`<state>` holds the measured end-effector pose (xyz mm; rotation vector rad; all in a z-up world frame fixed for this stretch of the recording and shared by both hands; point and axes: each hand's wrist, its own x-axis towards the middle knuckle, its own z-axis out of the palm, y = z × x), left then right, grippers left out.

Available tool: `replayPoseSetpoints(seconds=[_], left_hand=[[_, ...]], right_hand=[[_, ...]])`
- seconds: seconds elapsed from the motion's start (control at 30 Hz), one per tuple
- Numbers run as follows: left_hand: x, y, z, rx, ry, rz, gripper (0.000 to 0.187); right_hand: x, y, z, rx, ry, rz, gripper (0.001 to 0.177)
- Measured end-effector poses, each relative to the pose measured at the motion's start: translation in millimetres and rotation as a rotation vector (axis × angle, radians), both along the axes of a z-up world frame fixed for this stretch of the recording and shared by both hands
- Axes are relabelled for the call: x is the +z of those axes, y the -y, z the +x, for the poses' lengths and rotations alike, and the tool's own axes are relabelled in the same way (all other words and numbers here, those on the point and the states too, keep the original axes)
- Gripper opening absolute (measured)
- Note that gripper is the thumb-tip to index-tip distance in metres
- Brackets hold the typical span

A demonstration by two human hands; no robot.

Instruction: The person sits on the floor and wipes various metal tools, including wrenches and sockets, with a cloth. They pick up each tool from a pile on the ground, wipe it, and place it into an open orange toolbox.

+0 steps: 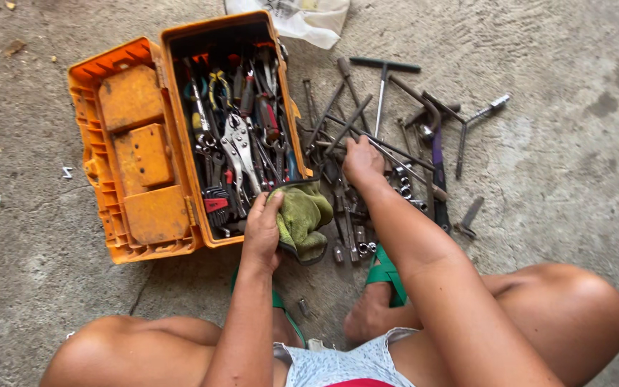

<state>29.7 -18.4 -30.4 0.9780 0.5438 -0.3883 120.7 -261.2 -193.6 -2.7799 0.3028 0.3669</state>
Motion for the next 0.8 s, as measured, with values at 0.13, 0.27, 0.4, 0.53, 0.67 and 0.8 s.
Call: replayPoseSetpoints(seconds=[0.13, 0.27, 0.4, 0.53, 0.67, 0.8], left_hand=[[-1.9, -7.0, 5.1, 0.002, -0.048, 0.013, 0.024], [-13.4, -7.1, 4.8, 0.048, -0.007, -0.069, 0.025], [-14.6, 4.8, 0.5, 0.095, 0.030, -0.182, 0.026], [1.2, 25.0, -4.2, 0.176, 0.054, -0.316, 0.035], [7.8, 41.7, -9.7, 0.168, 0.144, -0.359, 0.033], [-2.0, 48.5, -18.4, 0.070, 0.498, 0.108, 0.024]], right_hand=[[1.4, 2.5, -4.9, 0.127, 0.057, -0.078, 0.016], [23.4, 13.9, -15.4, 0.233, 0.016, -0.102, 0.020], [81.7, 27.0, -39.2, 0.017, -0.239, 0.007, 0.027], [152.2, 9.3, -88.4, -0.168, -0.031, 0.501, 0.029], [192.4, -35.6, -138.3, -0.038, 0.194, 0.634, 0.025], [204.5, -60.4, -170.9, 0.107, 0.462, 0.561, 0.020]])
